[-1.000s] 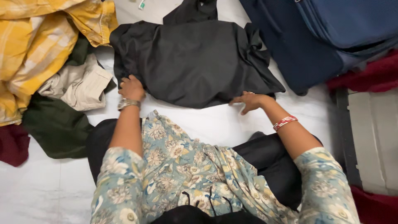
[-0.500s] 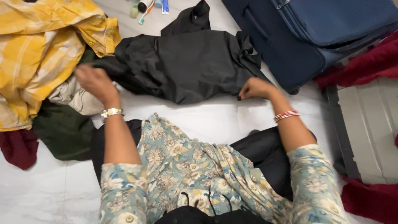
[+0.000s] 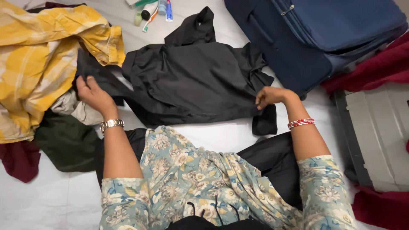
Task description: The person sits on the floor and folds a black shirt by hand. They first open and close a blue suitcase, then pick up the shirt, lay it flat, and fold it into a compact rectangle.
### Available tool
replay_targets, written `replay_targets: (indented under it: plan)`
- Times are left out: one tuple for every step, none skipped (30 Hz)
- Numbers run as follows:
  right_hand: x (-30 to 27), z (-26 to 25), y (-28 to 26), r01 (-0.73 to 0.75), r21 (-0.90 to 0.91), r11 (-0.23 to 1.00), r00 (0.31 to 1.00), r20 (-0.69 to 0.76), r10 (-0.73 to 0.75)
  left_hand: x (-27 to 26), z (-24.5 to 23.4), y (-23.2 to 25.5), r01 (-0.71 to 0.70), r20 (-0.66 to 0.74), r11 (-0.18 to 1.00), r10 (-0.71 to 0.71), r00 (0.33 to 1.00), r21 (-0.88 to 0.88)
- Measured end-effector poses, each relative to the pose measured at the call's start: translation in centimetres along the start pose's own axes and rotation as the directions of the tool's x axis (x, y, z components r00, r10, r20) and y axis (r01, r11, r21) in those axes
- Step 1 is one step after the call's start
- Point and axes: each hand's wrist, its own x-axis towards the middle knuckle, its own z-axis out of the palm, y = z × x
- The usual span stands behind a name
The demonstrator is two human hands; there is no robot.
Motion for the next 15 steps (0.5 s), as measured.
replay_targets:
  plan:
    - [-0.1, -0.4, -0.3, -0.006, -0.014, 1.0, 0.999, -0.043, 0.005, -0.4, 0.7, 0.6, 0.03, 0.084, 0.99, -0.019, 0.996, -0.135]
    - [-0.2, -0.6, -0.5, -0.013, -0.028, 1.0, 0.996, -0.086, 0.01, -0.6, 1.6, 1.2, 0.072, 0.169, 0.962, -0.027, 0.985, -0.265]
    - [-0.4, -0.6, -0.8, -0.002, -0.015, 1.0, 0.993, -0.119, 0.0, -1.1, 2.0, 1.8, 0.129, 0.251, 0.914, -0.031, 0.968, -0.384]
    - [-0.6, -0.5, -0.9, 0.009, -0.003, 1.0, 0.988, -0.151, -0.009, -1.9, 2.5, 2.3, 0.152, 0.409, 0.915, 0.015, 0.913, -0.373]
    - [-0.5, -0.6, -1.0, 0.022, 0.01, 1.0, 0.981, -0.192, -0.019, -2.6, 3.5, 2.9, 0.168, 0.554, 0.916, 0.068, 0.83, -0.364]
    - [-0.3, -0.7, -1.0, -0.001, -0.02, 1.0, 0.989, -0.147, -0.002, -3.7, 4.6, 3.5, 0.255, 0.686, 0.891, 0.083, 0.723, -0.377]
    - [-0.2, -0.2, -1.0, -0.023, -0.046, 0.999, 0.995, -0.098, 0.018, -4.8, 5.3, 3.8, 0.343, 0.798, 0.863, 0.106, 0.593, -0.37]
    - [0.0, 0.3, -0.9, -0.044, -0.072, 0.996, 0.998, -0.05, 0.04, -5.4, 6.1, 3.9, 0.304, 0.807, 0.901, 0.081, 0.585, -0.311]
    - [0.2, 0.7, -0.8, -0.05, -0.093, 0.994, 0.998, -0.047, 0.046, -5.9, 7.1, 3.8, 0.263, 0.814, 0.933, 0.052, 0.578, -0.247]
    - [0.2, 1.0, -0.6, -0.057, -0.114, 0.992, 0.998, -0.044, 0.052, -6.4, 7.6, 3.4, 0.22, 0.82, 0.959, 0.024, 0.571, -0.181]
    - [0.3, 0.7, -0.6, -0.061, -0.139, 0.988, 0.997, -0.049, 0.055, -6.4, 7.8, 2.9, 0.102, 0.783, 0.994, -0.024, 0.622, -0.05]
    - [0.1, 0.4, -0.5, -0.03, -0.084, 0.996, 0.992, -0.127, 0.019, -6.0, 7.7, 2.2, -0.01, 0.736, 0.996, -0.061, 0.675, 0.092]
    - [-0.1, 0.0, -0.5, 0.007, -0.031, 0.999, 0.978, -0.207, -0.013, -5.2, 7.2, 1.4, -0.111, 0.681, 0.965, -0.085, 0.727, 0.239]
    - [-0.3, -0.5, -0.6, 0.047, 0.018, 0.999, 0.957, -0.287, -0.04, -4.2, 6.4, 0.3, -0.156, 0.653, 0.869, -0.224, 0.723, 0.47]
    - [-0.6, -0.7, -0.6, 0.041, 0.093, 0.995, 0.94, -0.34, -0.007, -3.7, 5.4, -0.8, -0.198, 0.594, 0.716, -0.356, 0.721, 0.669]
